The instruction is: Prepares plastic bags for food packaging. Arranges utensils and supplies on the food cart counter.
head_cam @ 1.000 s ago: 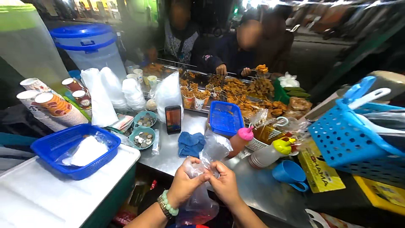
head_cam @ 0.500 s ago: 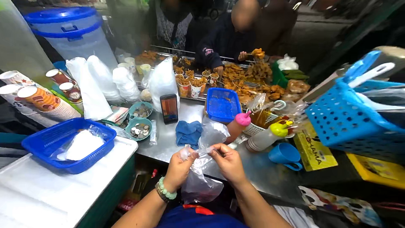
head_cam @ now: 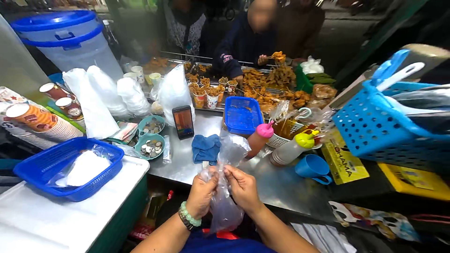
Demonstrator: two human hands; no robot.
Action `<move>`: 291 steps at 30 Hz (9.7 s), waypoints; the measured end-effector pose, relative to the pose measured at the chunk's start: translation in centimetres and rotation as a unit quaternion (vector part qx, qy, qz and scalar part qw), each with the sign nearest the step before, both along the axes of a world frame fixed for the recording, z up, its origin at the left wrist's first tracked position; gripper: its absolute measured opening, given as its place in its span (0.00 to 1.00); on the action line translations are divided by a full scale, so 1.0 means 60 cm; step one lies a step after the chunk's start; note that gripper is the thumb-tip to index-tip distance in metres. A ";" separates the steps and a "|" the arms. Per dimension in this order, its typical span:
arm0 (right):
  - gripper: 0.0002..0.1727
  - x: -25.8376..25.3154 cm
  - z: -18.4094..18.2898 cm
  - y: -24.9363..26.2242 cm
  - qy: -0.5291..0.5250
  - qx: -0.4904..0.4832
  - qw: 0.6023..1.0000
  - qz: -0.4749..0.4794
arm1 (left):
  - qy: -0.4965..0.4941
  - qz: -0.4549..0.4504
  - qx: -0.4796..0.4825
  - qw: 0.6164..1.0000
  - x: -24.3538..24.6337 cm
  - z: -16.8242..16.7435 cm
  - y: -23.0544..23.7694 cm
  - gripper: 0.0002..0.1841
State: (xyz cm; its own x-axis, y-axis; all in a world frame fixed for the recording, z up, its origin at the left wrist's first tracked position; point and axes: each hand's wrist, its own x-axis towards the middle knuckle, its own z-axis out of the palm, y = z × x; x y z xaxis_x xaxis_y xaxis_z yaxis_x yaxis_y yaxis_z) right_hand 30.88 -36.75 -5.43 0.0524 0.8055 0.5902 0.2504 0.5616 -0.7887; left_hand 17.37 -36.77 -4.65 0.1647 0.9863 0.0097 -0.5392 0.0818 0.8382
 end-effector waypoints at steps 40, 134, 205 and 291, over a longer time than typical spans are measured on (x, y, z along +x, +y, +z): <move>0.29 -0.047 -0.073 0.034 0.030 -0.245 0.962 0.115 | 0.157 -0.009 -0.044 0.987 -0.053 -0.045 0.045 0.24; 0.16 0.124 0.044 0.038 -0.050 -0.054 0.995 0.068 | 0.448 -0.104 0.281 0.842 -0.046 0.060 0.085 0.18; 0.17 0.077 -0.220 0.078 -0.051 -0.168 0.955 -0.238 | 0.858 -0.078 -0.021 0.508 -0.083 -0.078 0.325 0.45; 0.08 0.012 0.009 0.028 -0.011 -0.096 0.989 0.110 | 0.168 0.083 0.129 0.974 -0.033 0.007 0.031 0.08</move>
